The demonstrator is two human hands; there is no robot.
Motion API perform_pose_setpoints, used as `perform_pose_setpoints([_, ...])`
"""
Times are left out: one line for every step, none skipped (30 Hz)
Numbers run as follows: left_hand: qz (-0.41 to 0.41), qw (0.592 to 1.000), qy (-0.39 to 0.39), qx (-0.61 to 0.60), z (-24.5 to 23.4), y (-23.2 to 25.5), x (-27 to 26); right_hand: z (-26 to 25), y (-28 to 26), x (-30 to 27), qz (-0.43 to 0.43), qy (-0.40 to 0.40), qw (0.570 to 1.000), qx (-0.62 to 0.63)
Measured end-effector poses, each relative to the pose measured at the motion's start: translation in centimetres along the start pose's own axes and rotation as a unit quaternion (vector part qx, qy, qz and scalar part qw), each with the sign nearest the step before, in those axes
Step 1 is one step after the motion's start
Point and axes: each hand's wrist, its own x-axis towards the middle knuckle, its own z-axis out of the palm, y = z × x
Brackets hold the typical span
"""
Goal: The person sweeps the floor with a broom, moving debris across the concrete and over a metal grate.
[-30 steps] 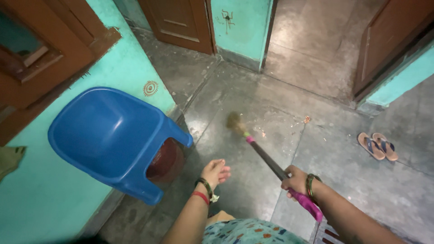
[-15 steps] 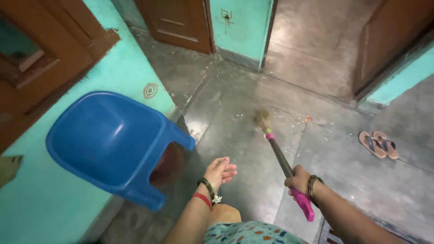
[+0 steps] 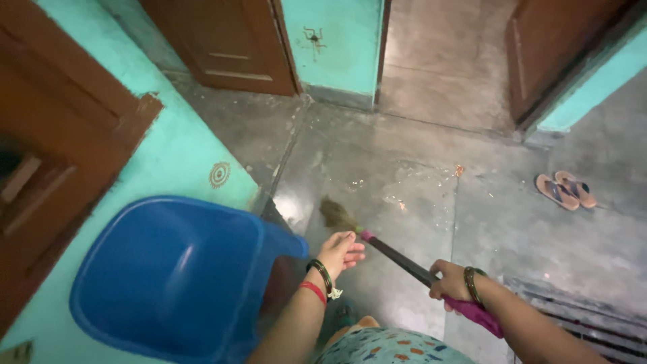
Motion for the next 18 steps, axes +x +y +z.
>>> perform_pose_setpoints([-0.004, 1.0, -0.005, 0.004, -0.8, 0.4, 0.7, 0.3, -0.6, 0.1, 0.012, 0.012, 1.0, -0.001])
perform_pose_setpoints([-0.007, 1.0, -0.01, 0.009, -1.3, 0.7, 1.3, 0.5, -1.1, 0.1, 0.021, 0.032, 0.999, -0.01])
perform_pose_setpoints([-0.006, 1.0, -0.014, 0.015, -1.8, 1.0, 1.6, 0.6, -1.6, -0.1, 0.03, 0.049, 0.998, -0.021])
perform_pose_setpoints([-0.005, 1.0, -0.019, 0.021, -2.0, 1.4, 1.9, 0.8, -2.2, -0.3, 0.038, 0.067, 0.997, -0.032])
perform_pose_setpoints([-0.003, 0.999, -0.026, 0.029, -2.3, 1.8, 2.2, 0.9, -2.9, -0.4, 0.037, 0.076, 0.996, -0.039])
perform_pose_setpoints([-0.003, 0.999, -0.034, 0.03, -2.4, 2.2, 2.5, 1.0, -3.6, -0.5, 0.036, 0.086, 0.995, -0.047])
perform_pose_setpoints([-0.002, 0.999, -0.041, 0.031, -2.3, 2.6, 2.8, 0.9, -4.2, -0.5, 0.035, 0.096, 0.993, -0.055])
perform_pose_setpoints([-0.001, 0.998, -0.048, 0.031, -2.3, 3.0, 3.0, 0.8, -4.8, -0.6, 0.021, 0.102, 0.993, -0.048])
perform_pose_setpoints([0.0, 0.998, -0.055, 0.031, -2.3, 3.4, 3.3, 0.7, -5.3, -0.8, 0.007, 0.108, 0.993, -0.042])
perform_pose_setpoints([0.0, 0.998, -0.062, 0.031, -2.4, 3.7, 3.5, 0.6, -5.8, -0.9, -0.006, 0.114, 0.993, -0.036])
perform_pose_setpoints([0.001, 0.997, -0.068, 0.029, -2.6, 4.1, 3.7, 0.5, -6.4, -0.9, -0.013, 0.109, 0.994, -0.02])
perform_pose_setpoints([-0.001, 0.997, -0.068, 0.029, -2.9, 4.4, 3.9, 0.5, -7.1, -1.0, -0.02, 0.104, 0.994, -0.004])
perform_pose_setpoints([-0.003, 0.997, -0.066, 0.029, -3.4, 4.7, 3.9, 0.6, -8.0, -0.9, -0.028, 0.099, 0.995, 0.012])
perform_pose_setpoints([-0.004, 0.997, -0.065, 0.028, -3.9, 4.8, 4.0, 0.9, -8.8, -0.6, -0.028, 0.088, 0.995, 0.021])
perform_pose_setpoints([-0.004, 0.998, -0.063, 0.028, -4.5, 5.0, 4.0, 1.2, -9.7, -0.2, -0.028, 0.076, 0.996, 0.029])
perform_pose_setpoints([-0.003, 0.998, -0.061, 0.029, -5.3, 5.2, 4.1, 1.6, -10.5, 0.2, -0.028, 0.065, 0.997, 0.038])
perform_pose_setpoints([-0.003, 0.998, -0.059, 0.029, -6.0, 5.3, 4.1, 1.9, -11.2, 0.8, -0.031, 0.056, 0.997, 0.041])
perform_pose_setpoints([-0.005, 0.998, -0.052, 0.026, -6.7, 5.3, 4.0, 2.2, -11.8, 1.4, -0.035, 0.048, 0.997, 0.044])
